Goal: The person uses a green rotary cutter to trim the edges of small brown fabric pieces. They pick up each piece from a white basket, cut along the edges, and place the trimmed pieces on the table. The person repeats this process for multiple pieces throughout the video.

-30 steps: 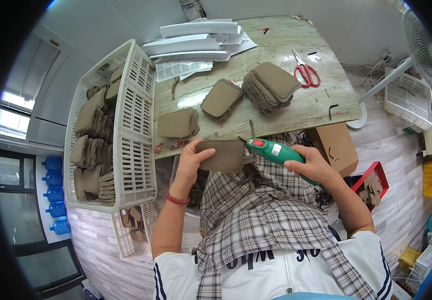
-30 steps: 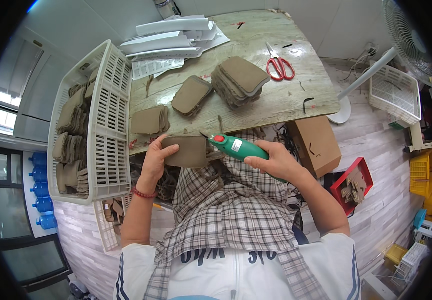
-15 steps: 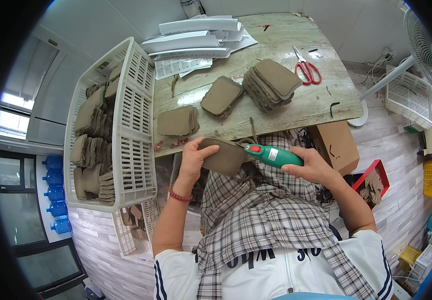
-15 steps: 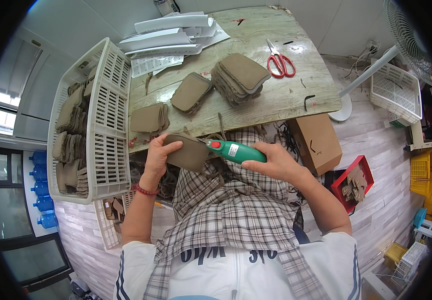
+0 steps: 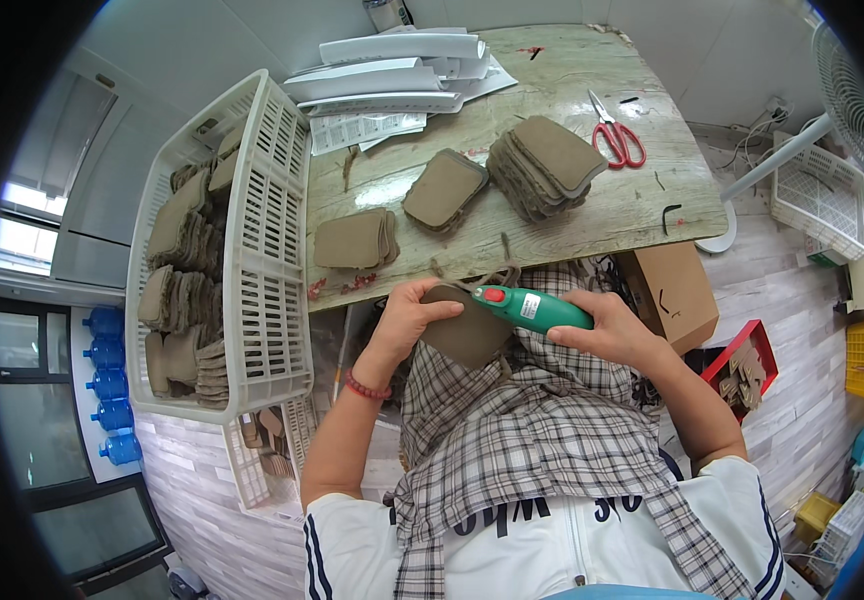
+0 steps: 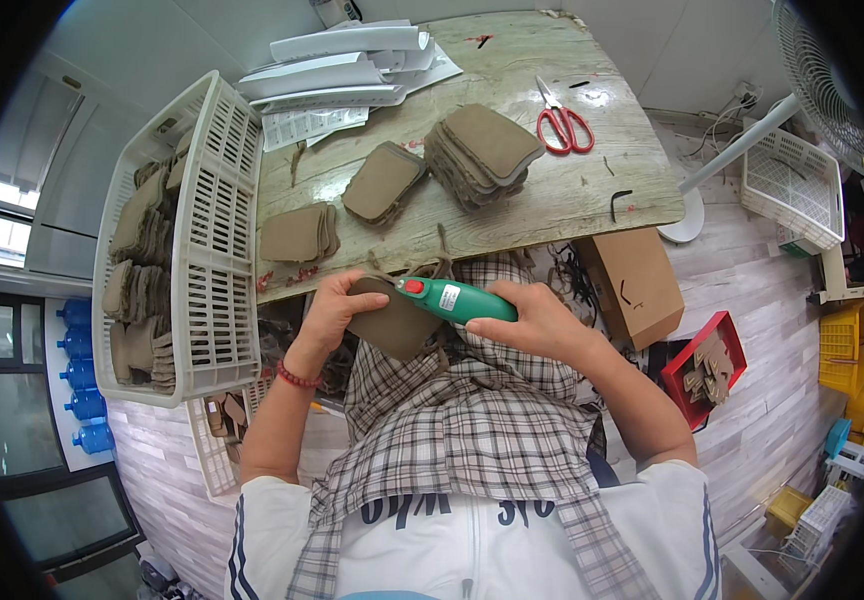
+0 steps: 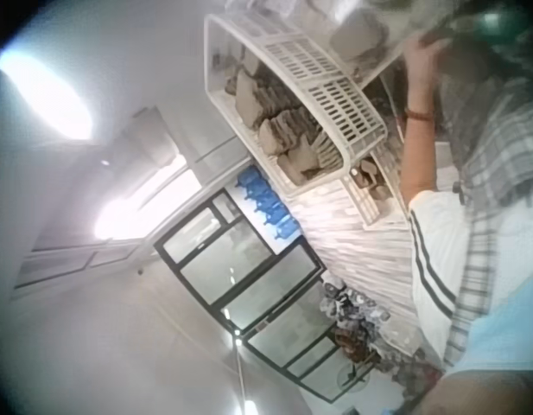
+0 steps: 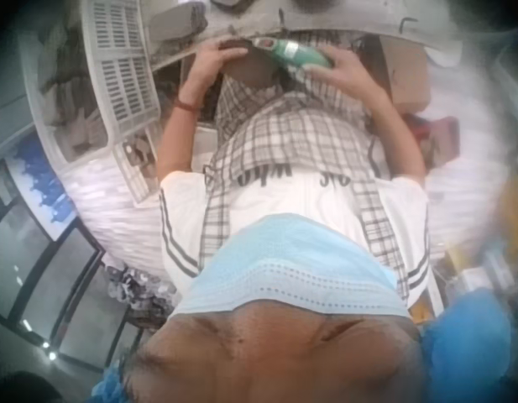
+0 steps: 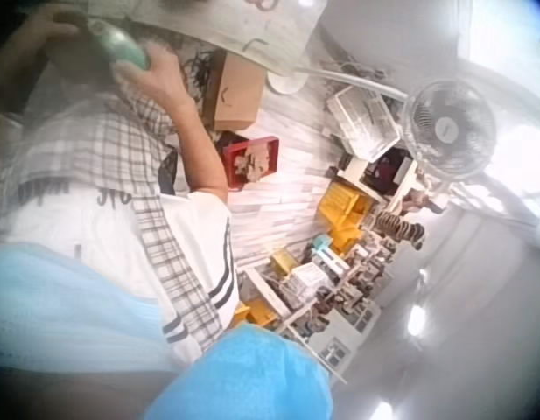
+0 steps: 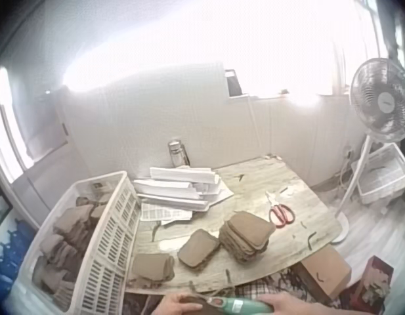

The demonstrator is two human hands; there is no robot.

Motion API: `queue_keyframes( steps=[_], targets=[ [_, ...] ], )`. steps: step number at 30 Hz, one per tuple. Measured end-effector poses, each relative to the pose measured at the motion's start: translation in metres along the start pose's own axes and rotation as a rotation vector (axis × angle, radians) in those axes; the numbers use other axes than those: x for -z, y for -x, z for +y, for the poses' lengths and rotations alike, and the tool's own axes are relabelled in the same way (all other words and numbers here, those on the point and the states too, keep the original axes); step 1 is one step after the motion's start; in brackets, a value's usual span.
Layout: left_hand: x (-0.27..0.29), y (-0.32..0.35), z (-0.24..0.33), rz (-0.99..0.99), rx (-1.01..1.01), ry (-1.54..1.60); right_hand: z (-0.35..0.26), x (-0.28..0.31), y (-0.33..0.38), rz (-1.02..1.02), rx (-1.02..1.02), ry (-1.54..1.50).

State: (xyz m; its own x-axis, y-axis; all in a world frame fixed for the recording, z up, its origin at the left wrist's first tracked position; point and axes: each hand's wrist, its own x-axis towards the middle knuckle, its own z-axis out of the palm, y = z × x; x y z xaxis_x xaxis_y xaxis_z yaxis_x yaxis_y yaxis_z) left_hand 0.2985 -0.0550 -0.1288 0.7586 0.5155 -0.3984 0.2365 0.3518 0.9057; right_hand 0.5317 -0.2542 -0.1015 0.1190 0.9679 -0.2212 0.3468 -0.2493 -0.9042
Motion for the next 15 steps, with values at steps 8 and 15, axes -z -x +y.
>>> queue_keyframes(
  steps=[8,15],
  targets=[
    [-0.012,-0.001,0.012,-0.074,0.054,-0.082,-0.017,-0.004,-0.018,-0.032,-0.003,-0.053],
    [0.032,0.014,0.014,0.097,-0.112,0.03,0.003,0.007,-0.006,0.049,-0.069,-0.033]
  ],
)
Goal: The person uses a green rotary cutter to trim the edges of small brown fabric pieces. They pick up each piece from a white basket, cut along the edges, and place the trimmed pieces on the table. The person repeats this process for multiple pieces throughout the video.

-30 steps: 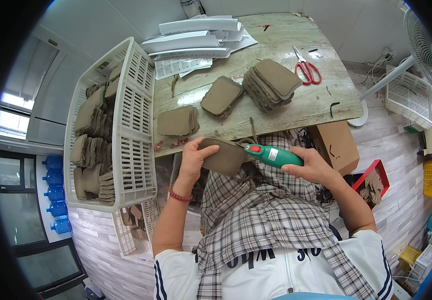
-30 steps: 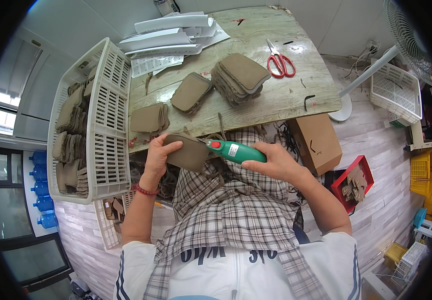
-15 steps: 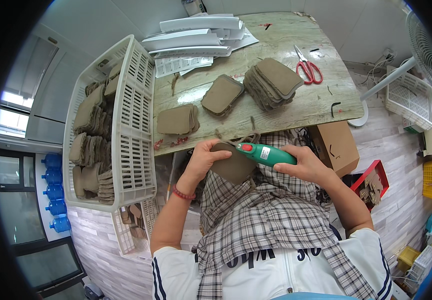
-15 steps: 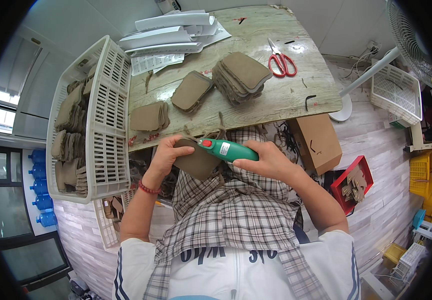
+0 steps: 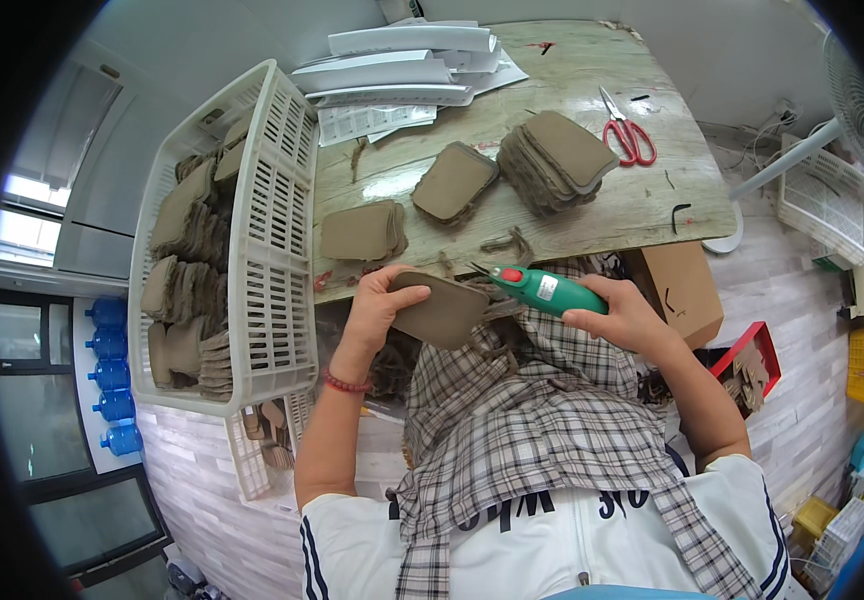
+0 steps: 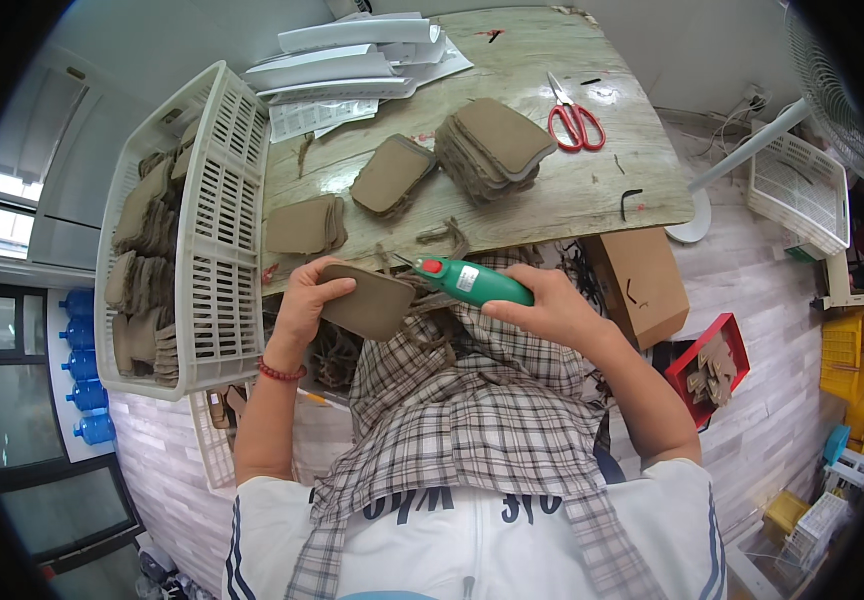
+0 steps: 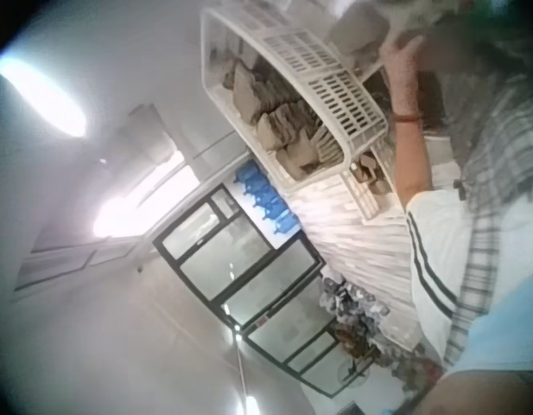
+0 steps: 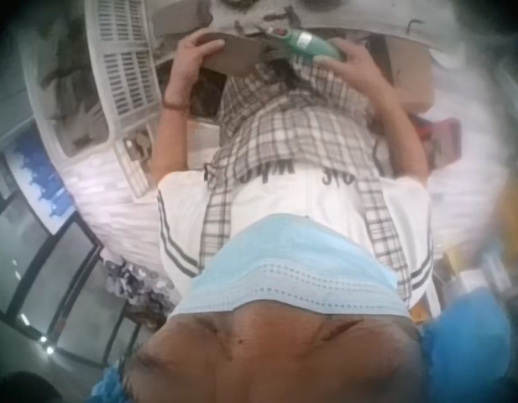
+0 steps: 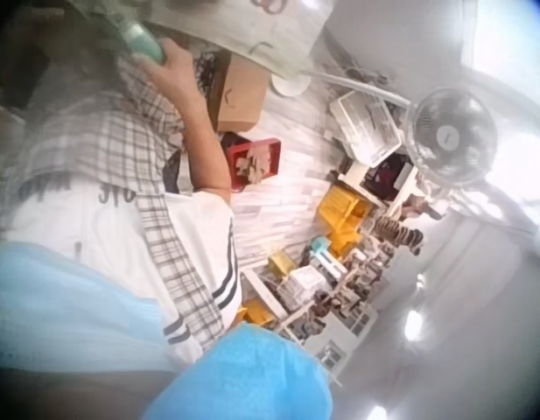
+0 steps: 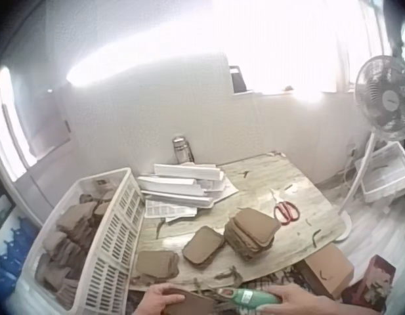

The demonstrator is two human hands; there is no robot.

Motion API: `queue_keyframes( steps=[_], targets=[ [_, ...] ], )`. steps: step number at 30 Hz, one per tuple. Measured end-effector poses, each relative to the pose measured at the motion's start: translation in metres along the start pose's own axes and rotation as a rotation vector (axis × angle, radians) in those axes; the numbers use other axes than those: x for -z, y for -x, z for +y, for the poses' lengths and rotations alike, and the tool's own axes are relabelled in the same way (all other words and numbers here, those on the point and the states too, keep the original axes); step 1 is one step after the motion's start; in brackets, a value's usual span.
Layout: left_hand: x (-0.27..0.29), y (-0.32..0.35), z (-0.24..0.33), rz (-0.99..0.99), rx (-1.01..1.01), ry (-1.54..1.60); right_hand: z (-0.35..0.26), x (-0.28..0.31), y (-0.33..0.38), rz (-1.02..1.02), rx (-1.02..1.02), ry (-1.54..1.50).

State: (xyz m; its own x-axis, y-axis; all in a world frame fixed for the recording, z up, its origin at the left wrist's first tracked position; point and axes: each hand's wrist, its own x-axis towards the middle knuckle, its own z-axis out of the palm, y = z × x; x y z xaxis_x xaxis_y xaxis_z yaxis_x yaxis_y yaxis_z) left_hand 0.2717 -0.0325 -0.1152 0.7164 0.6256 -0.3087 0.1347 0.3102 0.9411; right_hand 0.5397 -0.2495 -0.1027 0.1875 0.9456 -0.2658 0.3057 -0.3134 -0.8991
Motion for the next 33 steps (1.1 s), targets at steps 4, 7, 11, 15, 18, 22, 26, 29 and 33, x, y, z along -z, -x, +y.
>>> queue_keyframes(
  steps=[4,7,11,15,18,22,26,29,33],
  targets=[
    [0.012,0.002,0.001,0.066,-0.061,0.046,0.007,0.0,0.007,-0.036,0.064,0.071],
    [0.012,0.002,0.005,0.077,-0.062,0.056,0.008,-0.004,0.007,-0.026,0.127,0.055],
    [0.011,0.001,0.003,0.064,-0.043,0.046,0.001,-0.005,0.004,-0.03,0.117,0.091],
    [0.002,0.0,0.005,0.041,-0.012,0.037,-0.004,-0.006,0.004,-0.013,0.156,0.121],
    [-0.002,-0.002,0.002,0.028,0.009,0.031,-0.007,-0.008,0.002,-0.008,0.179,0.151],
    [-0.007,-0.005,-0.003,0.003,0.011,0.036,-0.011,-0.01,0.0,-0.001,0.187,0.158],
    [-0.009,-0.007,-0.006,0.0,0.021,0.015,-0.016,-0.012,-0.002,-0.007,0.185,0.141],
    [-0.009,-0.011,-0.009,-0.019,0.026,0.012,-0.015,-0.019,-0.009,0.015,0.185,0.097],
    [0.003,-0.018,-0.008,0.058,-0.036,0.014,-0.017,-0.03,-0.016,0.048,0.082,-0.08]
  ],
)
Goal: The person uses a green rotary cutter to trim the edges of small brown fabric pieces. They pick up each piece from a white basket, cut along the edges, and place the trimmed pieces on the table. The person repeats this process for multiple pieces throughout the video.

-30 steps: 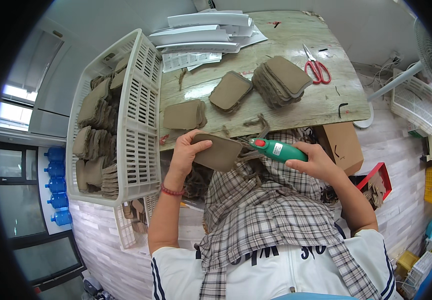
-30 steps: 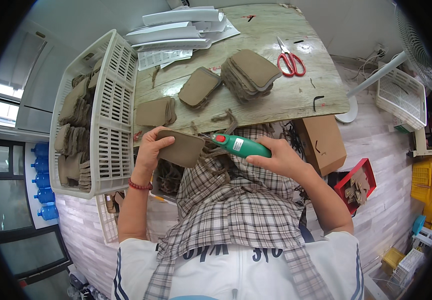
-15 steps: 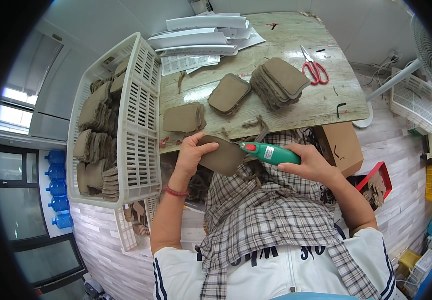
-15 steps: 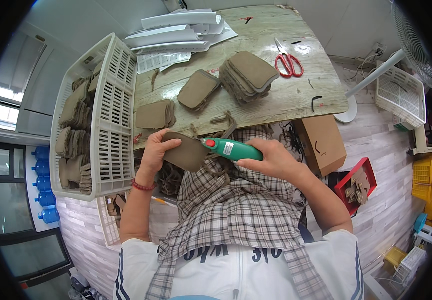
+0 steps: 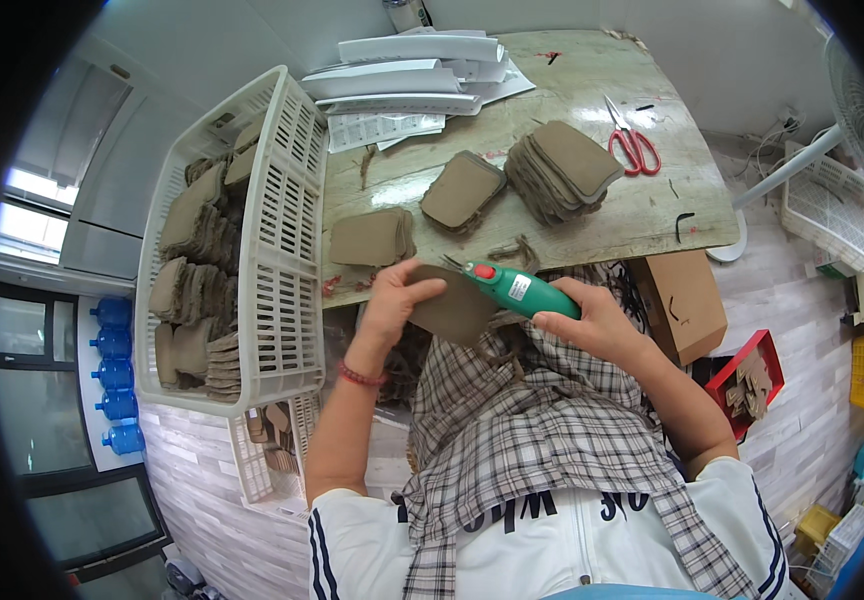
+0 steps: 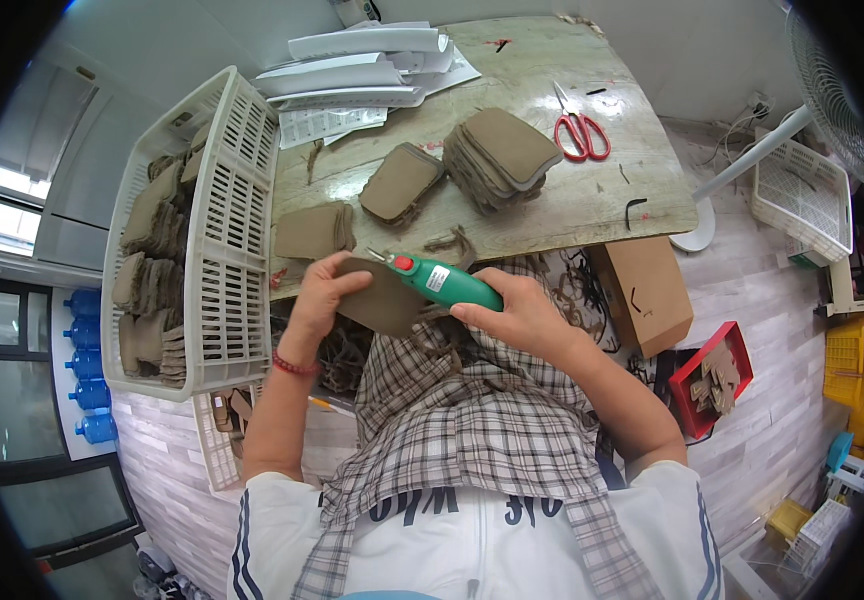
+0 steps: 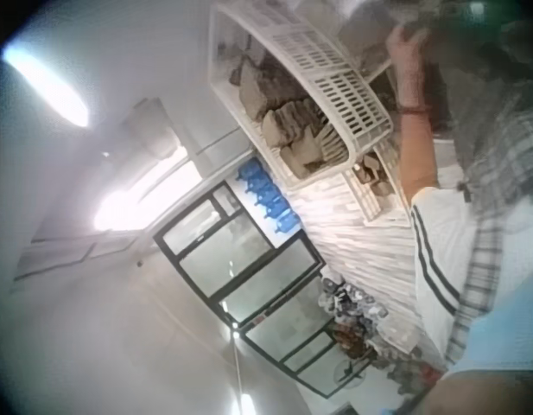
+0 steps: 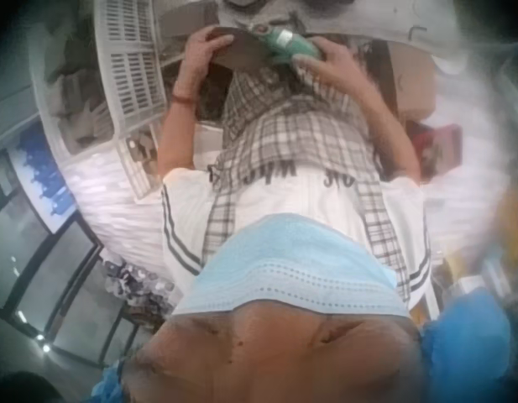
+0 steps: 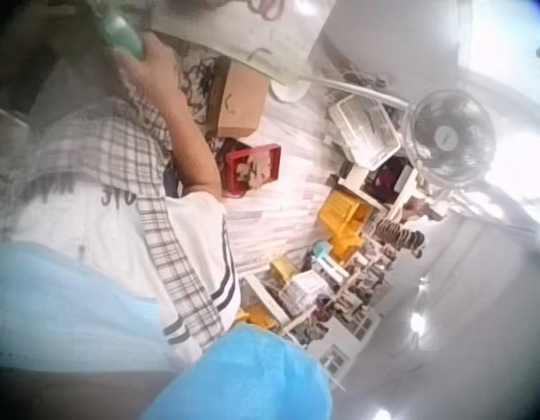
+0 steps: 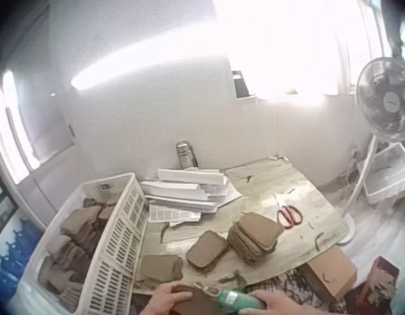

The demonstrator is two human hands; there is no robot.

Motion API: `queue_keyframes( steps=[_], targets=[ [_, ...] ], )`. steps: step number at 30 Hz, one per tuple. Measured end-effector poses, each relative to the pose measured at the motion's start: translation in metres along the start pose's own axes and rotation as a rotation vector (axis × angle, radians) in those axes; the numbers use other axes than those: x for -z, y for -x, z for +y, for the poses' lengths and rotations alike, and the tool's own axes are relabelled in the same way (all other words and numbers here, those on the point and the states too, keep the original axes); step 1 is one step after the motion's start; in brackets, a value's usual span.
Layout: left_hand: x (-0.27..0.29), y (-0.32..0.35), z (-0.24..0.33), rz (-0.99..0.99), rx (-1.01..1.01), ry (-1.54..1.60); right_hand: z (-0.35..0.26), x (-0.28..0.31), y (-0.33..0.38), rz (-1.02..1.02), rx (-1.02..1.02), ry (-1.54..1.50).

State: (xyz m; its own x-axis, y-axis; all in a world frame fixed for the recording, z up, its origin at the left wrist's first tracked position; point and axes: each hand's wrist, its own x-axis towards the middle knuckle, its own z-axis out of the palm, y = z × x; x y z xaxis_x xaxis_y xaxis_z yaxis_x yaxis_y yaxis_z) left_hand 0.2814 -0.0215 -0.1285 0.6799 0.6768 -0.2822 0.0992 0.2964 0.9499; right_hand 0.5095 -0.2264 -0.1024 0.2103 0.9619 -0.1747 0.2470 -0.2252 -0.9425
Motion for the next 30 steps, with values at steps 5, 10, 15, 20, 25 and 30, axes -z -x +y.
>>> queue_keyframes(
  steps=[5,10,15,20,25,30],
  targets=[
    [0.091,-0.03,0.033,0.272,-0.14,0.061,0.015,0.014,0.009,0.105,-0.074,-0.081],
    [0.121,-0.075,0.017,0.666,-0.43,-1.144,0.033,0.015,0.017,0.154,-0.076,-0.123],
    [0.007,-0.095,0.0,0.552,-0.618,-1.505,0.038,0.011,0.023,0.194,-0.108,-0.13],
    [-0.032,-0.114,-0.019,0.539,-0.457,-1.441,0.046,0.017,0.032,0.208,-0.121,-0.116],
    [-0.046,-0.102,-0.023,0.65,-0.542,-1.149,0.05,0.016,0.035,0.246,-0.12,-0.13],
    [-0.052,-0.072,-0.012,0.521,-0.314,-0.39,0.042,0.014,0.028,0.254,-0.09,-0.139]
  ],
)
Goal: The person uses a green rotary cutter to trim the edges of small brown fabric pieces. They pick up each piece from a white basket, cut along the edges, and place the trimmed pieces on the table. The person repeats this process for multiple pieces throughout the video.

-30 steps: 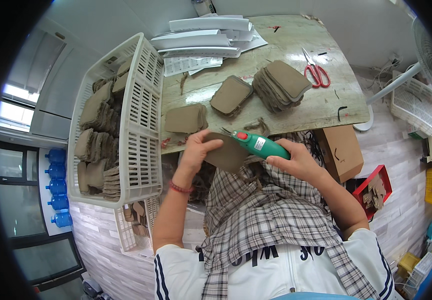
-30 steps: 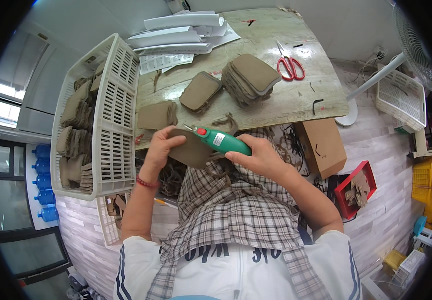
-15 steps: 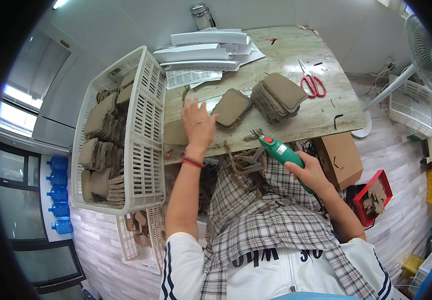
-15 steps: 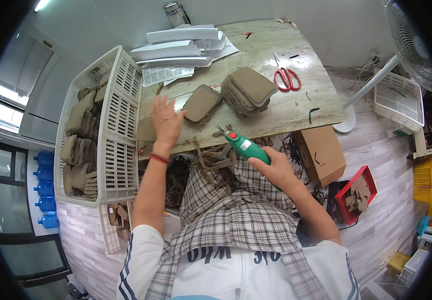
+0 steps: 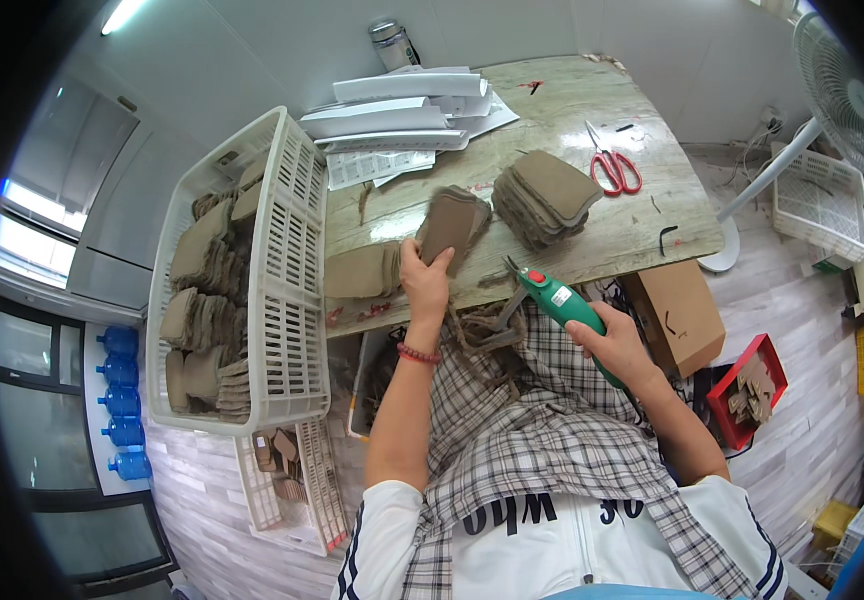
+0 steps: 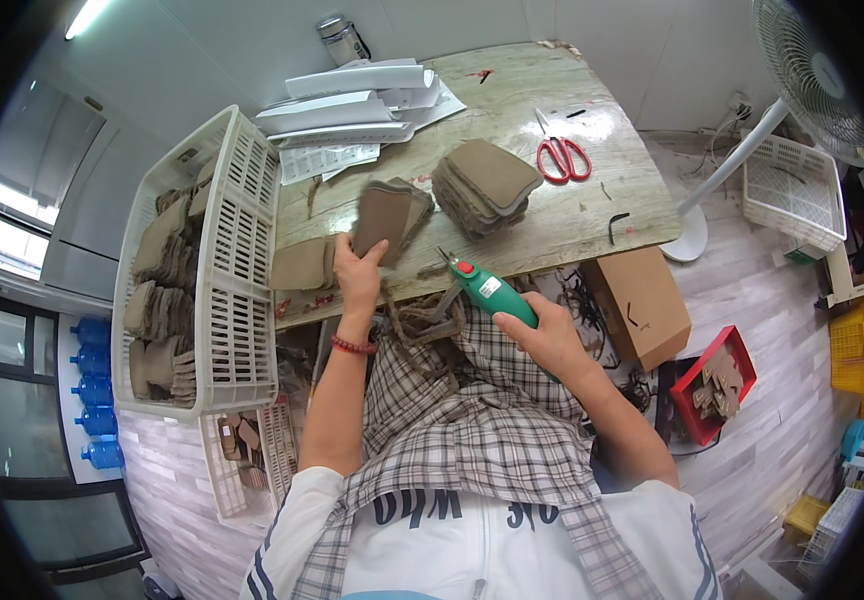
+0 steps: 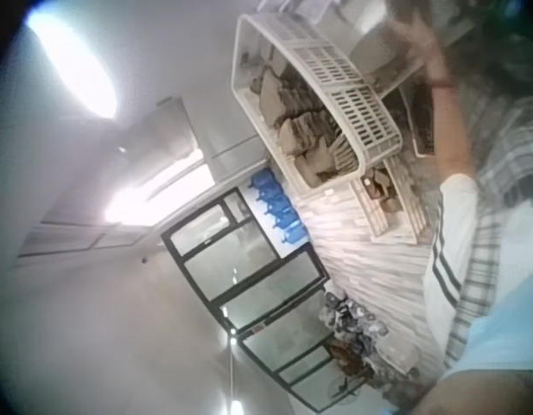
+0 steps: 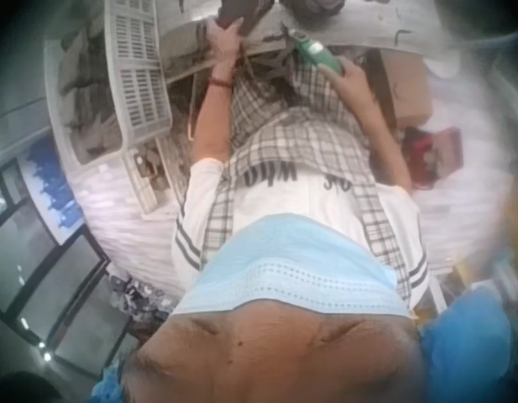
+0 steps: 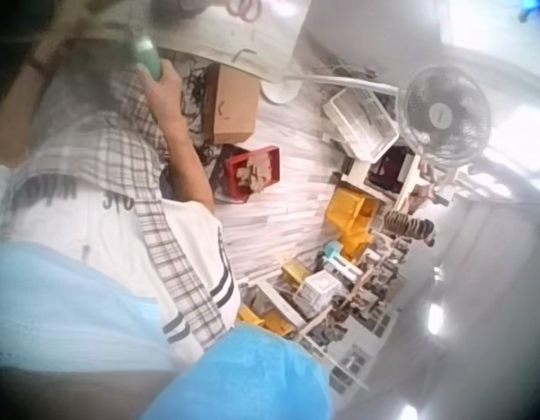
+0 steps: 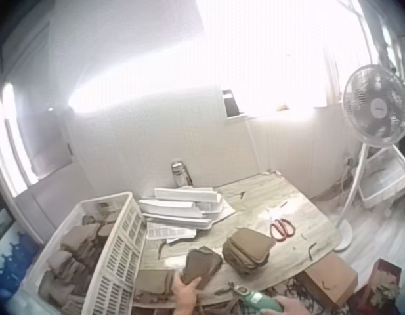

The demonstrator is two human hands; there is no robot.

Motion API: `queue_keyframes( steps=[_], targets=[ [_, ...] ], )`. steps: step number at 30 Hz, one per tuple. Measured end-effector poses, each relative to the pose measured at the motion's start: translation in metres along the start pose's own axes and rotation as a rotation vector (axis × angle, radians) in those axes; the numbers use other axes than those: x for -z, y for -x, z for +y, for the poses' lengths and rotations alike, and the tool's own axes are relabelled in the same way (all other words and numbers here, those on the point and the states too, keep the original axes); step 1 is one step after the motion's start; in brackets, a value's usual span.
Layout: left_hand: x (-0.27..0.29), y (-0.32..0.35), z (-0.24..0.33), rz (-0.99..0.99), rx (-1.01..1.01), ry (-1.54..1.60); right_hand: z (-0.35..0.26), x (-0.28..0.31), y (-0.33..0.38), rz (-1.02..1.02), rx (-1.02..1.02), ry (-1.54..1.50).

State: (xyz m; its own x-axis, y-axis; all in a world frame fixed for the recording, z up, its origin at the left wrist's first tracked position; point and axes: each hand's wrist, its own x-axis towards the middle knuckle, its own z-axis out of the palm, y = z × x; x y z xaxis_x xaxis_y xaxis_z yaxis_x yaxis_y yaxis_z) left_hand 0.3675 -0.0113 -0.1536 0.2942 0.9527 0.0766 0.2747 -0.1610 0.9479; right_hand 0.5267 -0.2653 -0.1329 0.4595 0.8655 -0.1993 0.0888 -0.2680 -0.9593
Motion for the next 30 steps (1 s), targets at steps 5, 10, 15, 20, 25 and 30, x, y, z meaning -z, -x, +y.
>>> queue_keyframes(
  steps=[5,10,15,20,25,30],
  targets=[
    [-0.013,0.034,0.034,0.123,0.074,0.968,-0.016,-0.009,-0.003,0.052,0.048,0.038],
    [-0.015,0.043,0.048,0.139,0.231,1.318,-0.027,-0.019,0.001,0.082,0.146,0.061],
    [-0.021,0.044,0.047,0.116,0.277,1.432,-0.038,-0.02,0.005,0.06,0.099,0.012],
    [-0.03,0.045,0.042,0.096,0.309,1.449,-0.048,-0.02,0.007,0.047,0.101,0.012],
    [-0.037,0.053,0.044,0.091,0.356,1.431,-0.051,-0.02,0.007,0.062,0.105,0.006],
    [-0.043,0.062,0.042,0.061,0.384,1.405,-0.046,-0.018,0.004,0.109,0.123,0.026]
  ],
)
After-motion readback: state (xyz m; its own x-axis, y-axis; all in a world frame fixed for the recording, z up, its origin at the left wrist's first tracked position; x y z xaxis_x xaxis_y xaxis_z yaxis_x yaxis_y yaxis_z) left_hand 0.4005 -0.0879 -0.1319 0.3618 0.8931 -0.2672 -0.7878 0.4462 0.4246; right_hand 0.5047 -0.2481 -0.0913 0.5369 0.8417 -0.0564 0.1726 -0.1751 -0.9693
